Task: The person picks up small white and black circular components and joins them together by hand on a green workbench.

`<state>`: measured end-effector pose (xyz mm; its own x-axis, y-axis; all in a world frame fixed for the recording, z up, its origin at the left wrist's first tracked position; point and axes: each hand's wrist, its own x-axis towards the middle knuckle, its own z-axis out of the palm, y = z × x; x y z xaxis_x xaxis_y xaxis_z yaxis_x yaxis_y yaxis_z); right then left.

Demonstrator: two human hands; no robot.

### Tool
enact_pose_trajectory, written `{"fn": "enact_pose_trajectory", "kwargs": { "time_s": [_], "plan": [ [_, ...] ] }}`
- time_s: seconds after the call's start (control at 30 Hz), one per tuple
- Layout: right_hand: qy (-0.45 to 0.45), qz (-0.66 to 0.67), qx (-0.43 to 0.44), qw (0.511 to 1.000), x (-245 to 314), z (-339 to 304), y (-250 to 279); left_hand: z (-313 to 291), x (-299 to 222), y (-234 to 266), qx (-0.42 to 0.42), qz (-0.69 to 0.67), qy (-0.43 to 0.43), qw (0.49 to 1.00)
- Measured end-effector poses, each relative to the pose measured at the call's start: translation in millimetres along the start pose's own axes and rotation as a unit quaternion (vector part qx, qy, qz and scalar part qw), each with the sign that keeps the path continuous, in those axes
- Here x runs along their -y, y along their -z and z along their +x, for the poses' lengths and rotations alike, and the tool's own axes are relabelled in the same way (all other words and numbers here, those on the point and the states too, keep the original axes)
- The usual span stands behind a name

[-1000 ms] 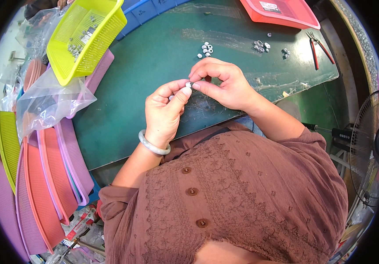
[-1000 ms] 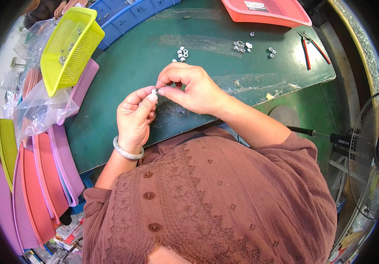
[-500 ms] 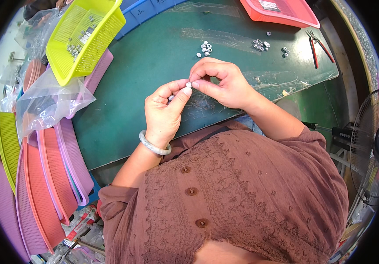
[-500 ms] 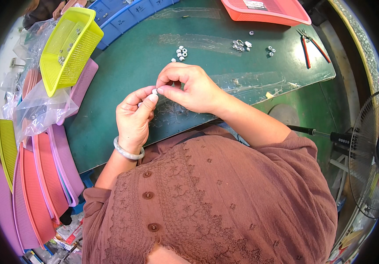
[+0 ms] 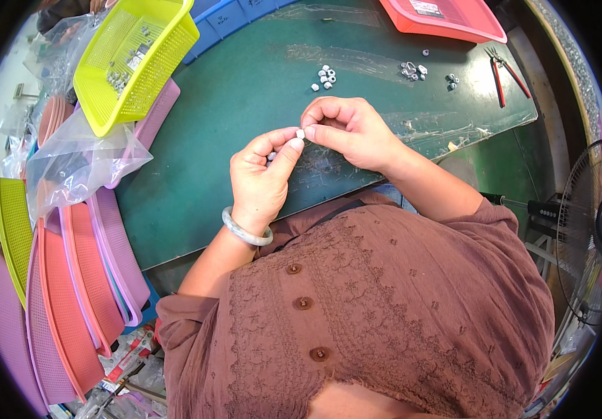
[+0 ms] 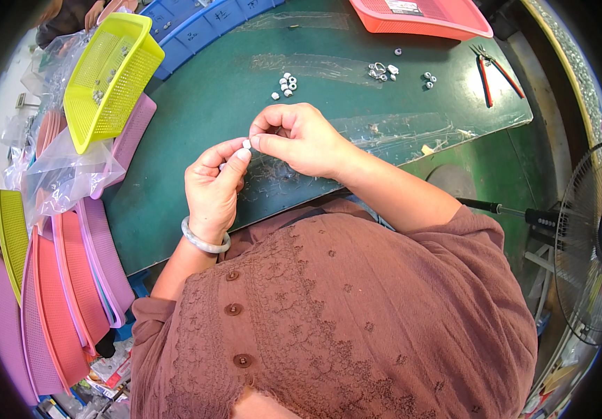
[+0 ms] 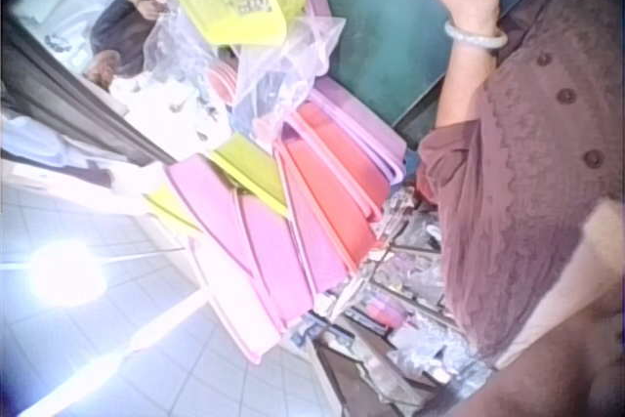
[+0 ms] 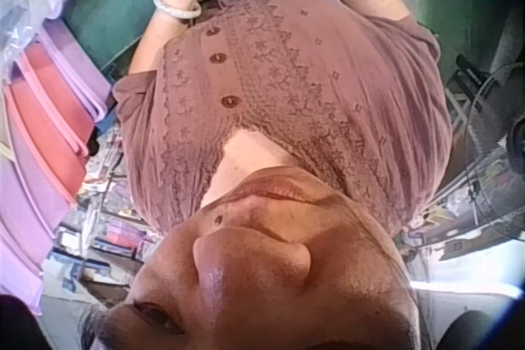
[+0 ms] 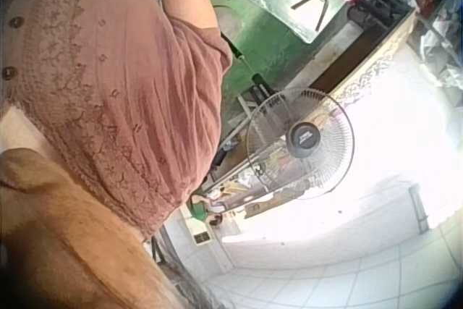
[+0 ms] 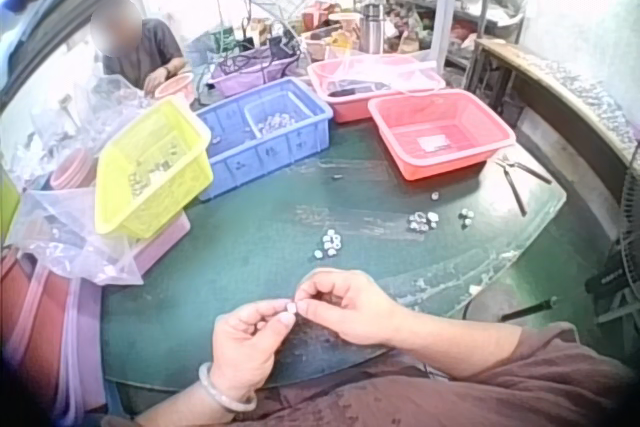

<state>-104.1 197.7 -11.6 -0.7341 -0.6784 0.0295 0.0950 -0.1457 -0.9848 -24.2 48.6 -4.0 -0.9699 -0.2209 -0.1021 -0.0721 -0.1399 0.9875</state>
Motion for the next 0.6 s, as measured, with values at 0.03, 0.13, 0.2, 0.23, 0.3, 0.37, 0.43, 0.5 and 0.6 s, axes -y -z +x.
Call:
{"fn": "enact_pose_trajectory", "kwargs": {
  "time_s": [0.03, 0.13, 0.2, 0.23, 0.3, 0.37, 0.43, 0.5, 0.6],
  "plan": [
    [-0.002, -0.001, -0.001, 1.0, -0.3, 0.1, -0.1, 0.0, -0.2, -0.3, -0.001, 0.002, 0.0, 1.0],
    [-0.017, -0.009, -0.006, 1.0, 0.5, -0.5, -0.1, 0.5, 0.7, -0.2, -0.002, 0.002, 0.003, 1.0],
    [-0.017, -0.012, -0.006, 1.0, 0.6, -0.7, -0.3, 0.3, 0.5, 0.0, -0.002, 0.003, 0.003, 1.0],
    [-0.009, -0.012, -0.004, 1.0, 0.2, -0.7, -0.3, -0.1, -0.4, -0.1, -0.001, 0.004, 0.003, 1.0],
    [0.003, -0.012, -0.002, 1.0, -1.0, -0.9, -0.4, -0.3, -1.5, -0.7, 0.0, -0.001, 0.006, 1.0],
    [0.013, -0.013, -0.002, 1.0, -2.1, -1.0, -0.6, -0.3, -2.1, -1.1, 0.001, -0.013, 0.011, 1.0],
    [0.02, -0.025, -0.006, 0.999, 0.0, -1.7, -1.5, -0.6, -2.5, -1.0, 0.002, -0.015, 0.013, 1.0],
    [0.038, -0.053, -0.01, 0.998, 1.9, -1.9, -2.1, -0.8, -2.6, -1.0, 0.002, -0.019, 0.016, 1.0],
    [0.072, -0.114, -0.018, 0.991, 4.1, -2.2, -2.3, -0.9, -2.2, -1.0, 0.004, -0.03, 0.021, 0.999]
  ]
}}
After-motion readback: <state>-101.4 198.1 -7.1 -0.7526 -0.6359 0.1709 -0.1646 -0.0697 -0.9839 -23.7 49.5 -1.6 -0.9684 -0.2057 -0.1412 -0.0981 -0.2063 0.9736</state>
